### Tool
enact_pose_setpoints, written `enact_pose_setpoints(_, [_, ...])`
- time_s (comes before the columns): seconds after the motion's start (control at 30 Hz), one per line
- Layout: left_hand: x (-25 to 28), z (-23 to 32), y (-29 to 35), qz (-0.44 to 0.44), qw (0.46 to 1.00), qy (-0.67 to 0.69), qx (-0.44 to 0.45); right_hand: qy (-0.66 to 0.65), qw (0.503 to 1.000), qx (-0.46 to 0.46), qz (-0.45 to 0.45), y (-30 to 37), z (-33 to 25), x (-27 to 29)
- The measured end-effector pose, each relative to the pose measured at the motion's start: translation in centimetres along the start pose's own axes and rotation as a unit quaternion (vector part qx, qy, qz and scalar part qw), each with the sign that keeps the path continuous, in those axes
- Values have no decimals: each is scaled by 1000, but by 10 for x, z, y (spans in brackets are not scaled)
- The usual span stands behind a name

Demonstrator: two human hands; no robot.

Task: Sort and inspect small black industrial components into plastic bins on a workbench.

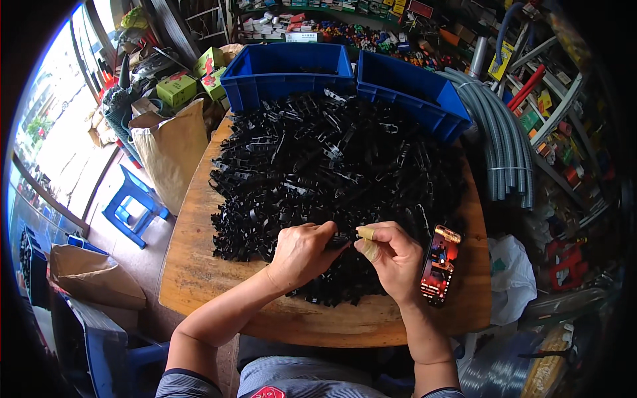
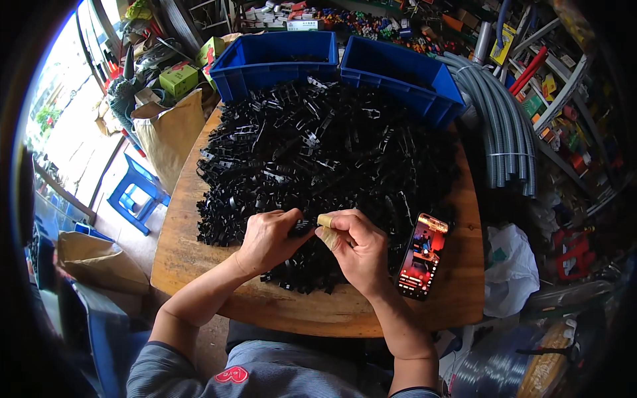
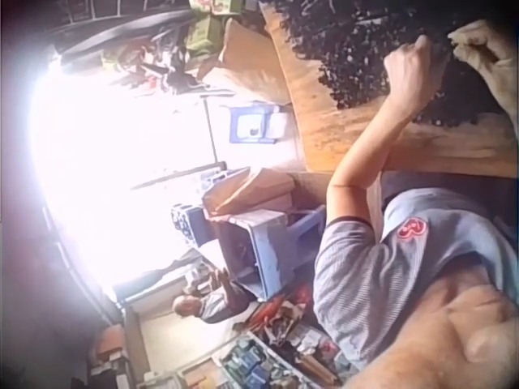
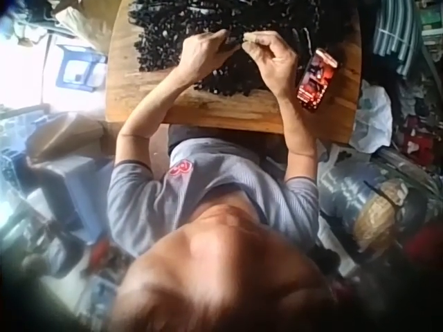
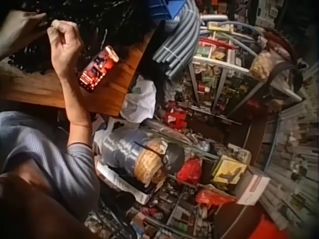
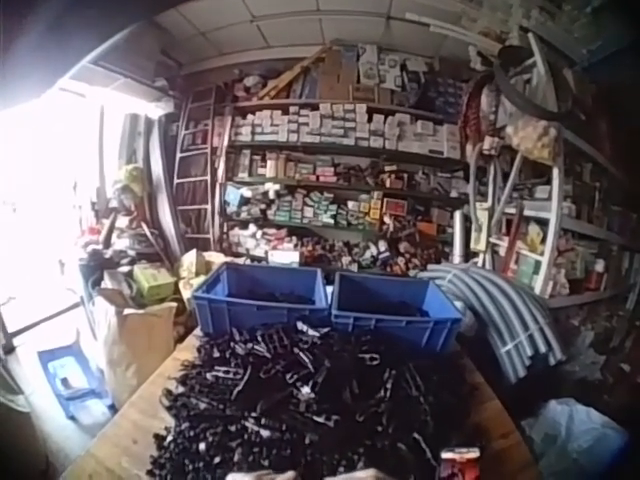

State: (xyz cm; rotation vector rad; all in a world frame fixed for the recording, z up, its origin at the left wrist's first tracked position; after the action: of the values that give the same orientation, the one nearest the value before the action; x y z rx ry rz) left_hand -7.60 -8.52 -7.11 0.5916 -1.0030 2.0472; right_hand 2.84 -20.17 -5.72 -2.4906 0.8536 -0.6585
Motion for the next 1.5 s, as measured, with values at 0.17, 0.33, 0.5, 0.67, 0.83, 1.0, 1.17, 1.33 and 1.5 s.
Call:
enact_pose_setpoints(0.17, [0,-1,1,-8,1000,-24,-6,24,999,19,-27,0,1,-2])
enact_pose_setpoints(0.33, [3,-7,6,-26,997,-54,-49,110,982,-25,-151,-3,-2,-2])
enact_pose_setpoints(0.5, [10,-2,12,-59,993,-73,-75,102,979,-2,-176,9,8,-15])
enact_pose_setpoints(0.67, [10,-2,8,-65,996,-60,-14,183,971,84,-127,4,-16,-23])
enact_pose_setpoints(0.83, [7,-1,13,-94,994,-55,16,397,877,238,-130,19,-21,-32])
enact_pose_setpoints(1.0, [2,2,22,-135,980,-123,78,482,829,232,-164,29,-23,-38])
enact_pose_setpoints(1.17, [9,13,0,-208,971,-78,86,413,881,133,-187,4,-9,-12])
enact_pose_setpoints(1.33, [30,-7,-36,-153,980,83,95,394,911,-60,-109,-2,16,62])
enact_pose_setpoints(1.5, [18,12,-170,-123,977,168,41,413,871,-70,-258,16,33,29])
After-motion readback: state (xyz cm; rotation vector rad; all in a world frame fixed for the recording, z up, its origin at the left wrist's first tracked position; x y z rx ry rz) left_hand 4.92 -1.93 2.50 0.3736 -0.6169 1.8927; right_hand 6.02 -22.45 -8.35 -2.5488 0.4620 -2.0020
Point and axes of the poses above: each hand's wrist, its own y-axis away from the middle knuckle, its own x-axis out of the back of the hand, z = x × y, the point moved 4 cm from there along -y, towards the middle knuckle, and after that the axes turned 7 degrees about y, right-handed, at the moved point
